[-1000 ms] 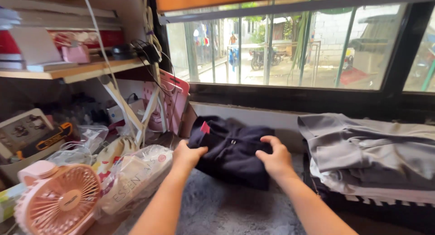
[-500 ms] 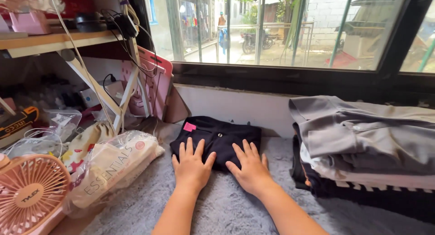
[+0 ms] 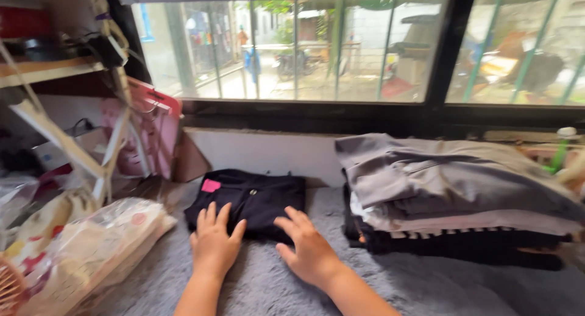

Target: Folding items of clothing on a desk and organizing them into stacks.

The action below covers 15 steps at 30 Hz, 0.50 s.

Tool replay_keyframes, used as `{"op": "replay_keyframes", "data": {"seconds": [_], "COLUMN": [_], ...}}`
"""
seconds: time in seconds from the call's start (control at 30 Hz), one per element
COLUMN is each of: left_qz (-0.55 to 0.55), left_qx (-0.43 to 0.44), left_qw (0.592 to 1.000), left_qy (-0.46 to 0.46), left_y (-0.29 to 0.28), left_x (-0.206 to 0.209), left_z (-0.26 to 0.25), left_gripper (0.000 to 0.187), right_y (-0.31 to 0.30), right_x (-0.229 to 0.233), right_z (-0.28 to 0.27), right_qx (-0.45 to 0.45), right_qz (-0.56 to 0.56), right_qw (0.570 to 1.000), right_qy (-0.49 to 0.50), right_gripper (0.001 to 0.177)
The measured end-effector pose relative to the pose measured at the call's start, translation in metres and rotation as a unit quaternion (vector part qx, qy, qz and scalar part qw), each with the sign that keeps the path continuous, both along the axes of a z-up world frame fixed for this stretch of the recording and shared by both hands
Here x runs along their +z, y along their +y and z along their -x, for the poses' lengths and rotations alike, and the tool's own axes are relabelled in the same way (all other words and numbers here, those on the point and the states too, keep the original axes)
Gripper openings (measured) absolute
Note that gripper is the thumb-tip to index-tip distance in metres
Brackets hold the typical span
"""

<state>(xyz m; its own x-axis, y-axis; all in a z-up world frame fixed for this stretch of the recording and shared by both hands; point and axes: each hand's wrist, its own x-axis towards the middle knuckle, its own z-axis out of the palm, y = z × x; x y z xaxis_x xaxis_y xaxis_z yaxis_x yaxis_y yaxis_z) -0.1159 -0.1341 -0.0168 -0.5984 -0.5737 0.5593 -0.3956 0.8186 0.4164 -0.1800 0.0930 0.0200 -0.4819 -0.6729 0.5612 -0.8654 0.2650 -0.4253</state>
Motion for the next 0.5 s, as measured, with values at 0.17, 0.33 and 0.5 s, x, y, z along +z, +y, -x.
{"op": "replay_keyframes", "data": {"seconds": [0.17, 0.33, 0.5], "left_qz": [0.059, 0.083, 0.037], "left_qx": [-0.048, -0.231, -0.400], "left_qw": [0.989, 0.936, 0.889], "left_qy": [0.123, 0.254, 0.222], "left_y": [0.040, 0.145, 0.251], "left_x": [0.015, 0.055, 0.097], "left_z": [-0.024, -0.048, -0.048], "left_gripper": [0.054, 0.032, 0.026], "right_y": [0.086, 0.242, 0.412], "right_x": [0.073, 0.117, 0.082], "right_z": [-0.011, 0.063, 0.233], "right_qx": [-0.003, -0.163, -0.512], "right_qz": [0.203, 0.277, 0.116], "right_qw": [0.973, 0.931, 0.847], "right_qy": [0.111, 0.172, 0.083], "right_gripper": [0.025, 0.019, 0.039]}}
